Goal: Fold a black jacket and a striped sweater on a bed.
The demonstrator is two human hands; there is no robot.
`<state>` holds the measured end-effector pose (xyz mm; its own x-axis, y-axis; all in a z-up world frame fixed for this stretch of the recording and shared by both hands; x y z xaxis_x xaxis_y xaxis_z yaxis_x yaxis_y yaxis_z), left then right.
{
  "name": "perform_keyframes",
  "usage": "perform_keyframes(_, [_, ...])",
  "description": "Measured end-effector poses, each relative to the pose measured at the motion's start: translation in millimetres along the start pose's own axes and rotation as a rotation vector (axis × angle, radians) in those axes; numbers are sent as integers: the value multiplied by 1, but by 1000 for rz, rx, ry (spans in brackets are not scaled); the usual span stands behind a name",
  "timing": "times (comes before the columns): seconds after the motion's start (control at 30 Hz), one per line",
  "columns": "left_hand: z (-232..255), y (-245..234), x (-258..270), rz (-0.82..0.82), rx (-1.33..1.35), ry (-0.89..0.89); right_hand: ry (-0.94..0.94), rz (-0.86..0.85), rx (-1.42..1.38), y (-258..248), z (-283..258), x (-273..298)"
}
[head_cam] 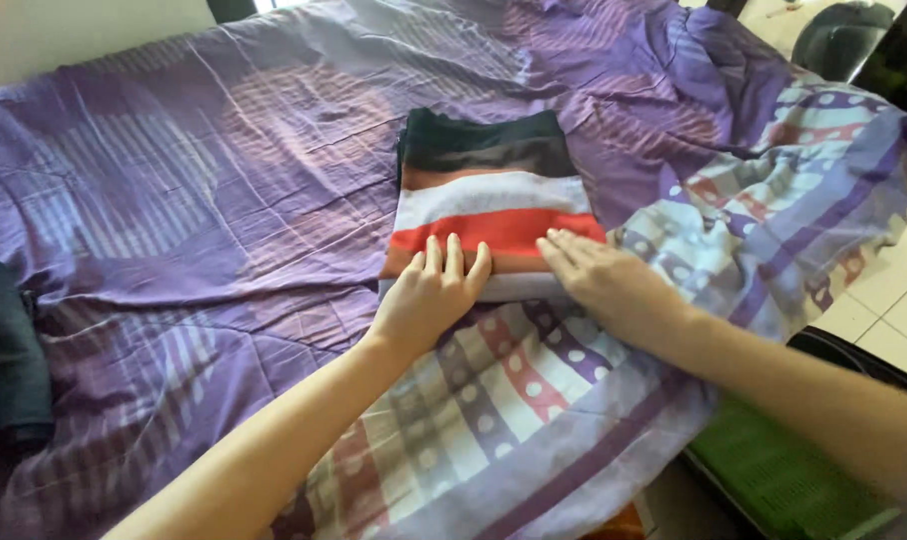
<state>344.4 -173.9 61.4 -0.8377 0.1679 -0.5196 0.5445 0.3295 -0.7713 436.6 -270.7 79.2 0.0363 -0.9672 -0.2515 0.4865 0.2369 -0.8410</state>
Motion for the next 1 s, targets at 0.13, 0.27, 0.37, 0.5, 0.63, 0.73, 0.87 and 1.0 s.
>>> perform_keyframes(0.13, [20,-65,7,-38,-49,27,-72,42,53,-37,-13,27])
perform_keyframes(0.27, [58,-119,44,21,49,165,-65,48,-188,-47,-13,66])
perform_keyframes(0.37, [60,-119,72,-33,194,200,-60,42,-247,-32,-5,91])
perform_keyframes(0.5, [21,-103,101,-51,536,163,67,59,-659,-4,25,104])
perform_keyframes(0.63, [-8,-101,77,73,582,129,-31,87,-486,-11,33,54])
perform_keyframes(0.73, [-17,-88,56,167,541,109,-182,-12,-241,6,26,22])
perform_keyframes(0.87, [-102,4,65,143,845,-210,-204,73,-685,-7,44,3])
perform_keyframes(1.0, [-224,-13,90,346,405,-677,211,233,-122,39,122,-30])
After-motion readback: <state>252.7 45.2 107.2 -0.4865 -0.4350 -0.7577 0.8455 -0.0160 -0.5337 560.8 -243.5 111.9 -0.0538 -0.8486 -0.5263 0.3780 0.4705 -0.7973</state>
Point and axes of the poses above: each hand's wrist, its own x-axis away from the middle knuckle, its own y-axis out of the palm, z = x × y, the point moved 10 cm from there along -x, towards the middle knuckle, and after that the axes turned 12 degrees about x, right-handed, at the moved point
